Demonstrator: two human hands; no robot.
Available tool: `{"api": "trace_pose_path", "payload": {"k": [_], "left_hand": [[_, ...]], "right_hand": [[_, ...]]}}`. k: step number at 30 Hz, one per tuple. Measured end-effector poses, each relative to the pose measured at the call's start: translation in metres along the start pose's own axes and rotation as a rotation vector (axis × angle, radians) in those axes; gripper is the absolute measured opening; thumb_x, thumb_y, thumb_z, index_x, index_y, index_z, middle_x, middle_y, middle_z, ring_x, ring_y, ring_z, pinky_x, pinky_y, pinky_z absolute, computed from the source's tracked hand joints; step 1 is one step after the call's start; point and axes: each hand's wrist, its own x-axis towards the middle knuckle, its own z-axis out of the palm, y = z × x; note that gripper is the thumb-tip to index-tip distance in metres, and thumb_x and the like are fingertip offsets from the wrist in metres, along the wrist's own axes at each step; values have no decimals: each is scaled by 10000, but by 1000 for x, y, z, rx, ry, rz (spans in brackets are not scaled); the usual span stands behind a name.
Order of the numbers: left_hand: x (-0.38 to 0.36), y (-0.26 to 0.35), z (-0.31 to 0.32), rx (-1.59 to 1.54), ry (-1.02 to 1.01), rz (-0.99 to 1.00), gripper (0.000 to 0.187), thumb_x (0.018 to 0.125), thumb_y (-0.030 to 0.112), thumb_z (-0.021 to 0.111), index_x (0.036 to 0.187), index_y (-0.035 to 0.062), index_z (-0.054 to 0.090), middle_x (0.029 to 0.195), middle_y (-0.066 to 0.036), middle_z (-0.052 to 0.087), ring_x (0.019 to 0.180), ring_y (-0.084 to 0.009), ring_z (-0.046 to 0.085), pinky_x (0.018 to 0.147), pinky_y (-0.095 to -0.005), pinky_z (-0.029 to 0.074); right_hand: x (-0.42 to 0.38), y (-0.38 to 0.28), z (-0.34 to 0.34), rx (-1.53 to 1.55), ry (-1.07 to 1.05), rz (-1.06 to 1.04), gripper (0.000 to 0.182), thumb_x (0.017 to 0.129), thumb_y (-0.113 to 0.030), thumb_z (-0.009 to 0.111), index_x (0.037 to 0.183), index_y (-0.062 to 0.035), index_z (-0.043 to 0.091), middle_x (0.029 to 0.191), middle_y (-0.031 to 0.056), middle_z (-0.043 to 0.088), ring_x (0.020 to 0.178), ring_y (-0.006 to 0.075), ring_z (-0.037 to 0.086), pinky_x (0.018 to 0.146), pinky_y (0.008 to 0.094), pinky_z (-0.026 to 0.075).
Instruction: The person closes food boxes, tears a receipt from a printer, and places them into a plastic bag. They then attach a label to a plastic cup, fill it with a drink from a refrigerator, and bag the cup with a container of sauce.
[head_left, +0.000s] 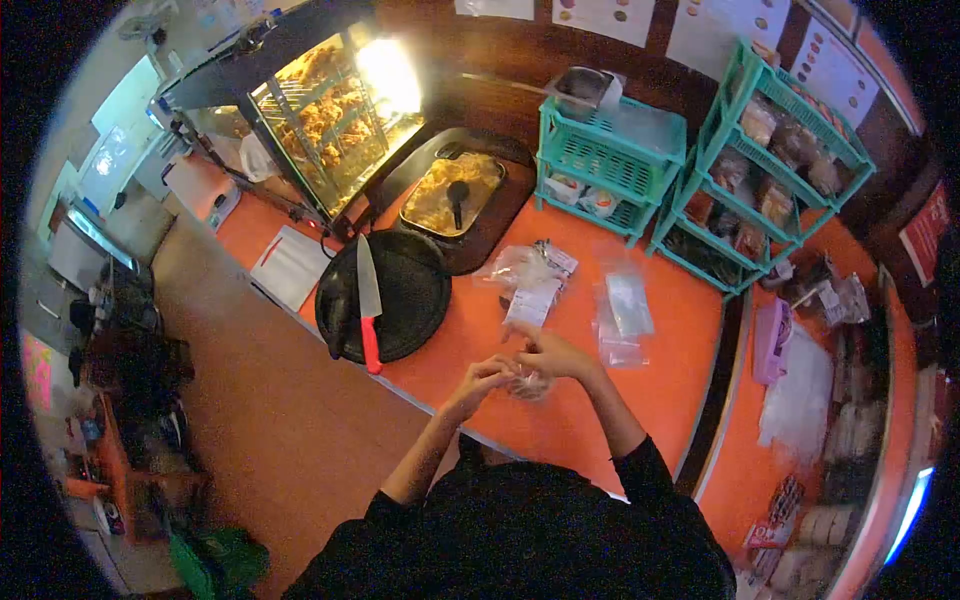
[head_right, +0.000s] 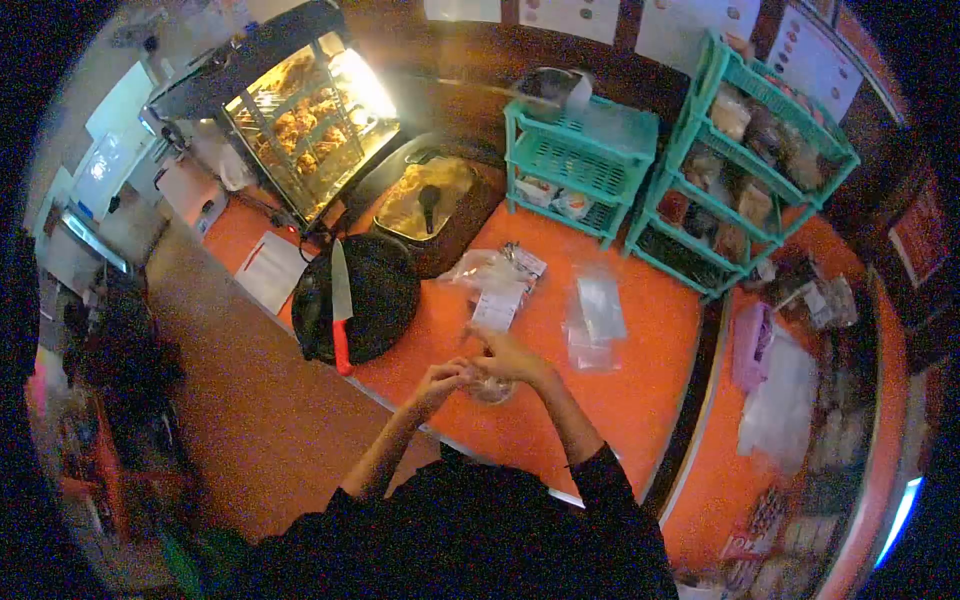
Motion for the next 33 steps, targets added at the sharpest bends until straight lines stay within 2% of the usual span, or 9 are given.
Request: {"api": "trace_pose_path", "payload": {"k": [3,5,11,15,19,21,25,30,33], "left_hand": [[-7,26,4,145,120,83,156,873,129,604,924,-1,673,993,-20,561,914,-117,527,764,-263,433],[-15,45,9,228,108,25,154,870,144,619,900,0,662,972,-16,561,900,-126,537,768,-270,438],[-38,86,9,52,138,-119,230,873,136,631,1065,10,620,924,-27,602,893,-106,572,805,-274,481],[-51,92,-12,139,221,-129,329,873,98,624,1186,18,562,891,-13,594,854,-105,587,779,-266,496],[-46,92,-13,104,293,-84,335,868,91,620,1193,23,580,902,-11,608,831,-101,578,775,-263,489],[-40,87,-23,853,358,201,340,859,84,623,1191,24,584,923,-13,607,805,-91,566,756,-249,480],[-19,96,-12,126,297,43,399,820,137,660,1193,18,580,1005,4,603,908,-118,551,813,-281,454],[6,92,-5,18,137,3,384,836,124,658,1180,-19,564,1034,-26,594,986,-116,555,879,-278,442],[11,98,20,60,-70,-91,423,819,154,691,1172,-34,555,1064,-49,593,978,-124,562,889,-293,442]], "right_hand": [[68,28,-31,-111,389,-191,249,746,-130,575,990,-82,580,761,93,610,712,240,618,636,356,481],[106,31,-64,-765,674,-301,328,750,-180,583,1062,-78,597,842,106,644,749,240,631,666,373,493],[196,69,-69,-328,-439,183,432,736,-285,613,1106,-62,623,1008,137,662,847,211,642,749,334,495],[124,55,-75,45,20,-61,319,731,-166,559,998,-18,654,871,34,623,708,122,541,624,269,442],[39,18,-71,457,28,-6,279,716,-109,527,950,-19,649,778,-14,552,675,95,475,592,226,389],[17,19,-69,376,-195,-139,327,728,-128,548,1033,-30,611,804,-26,535,703,93,490,606,226,386],[-20,13,-32,515,-89,-80,174,847,-180,544,959,-47,545,850,-11,558,820,104,532,733,258,435],[-42,3,20,539,124,-74,208,859,-232,552,961,-62,487,826,35,570,818,140,563,716,297,459],[-50,-23,31,183,350,-21,297,834,-254,587,1000,-45,457,846,142,626,823,271,637,680,390,489]]}}
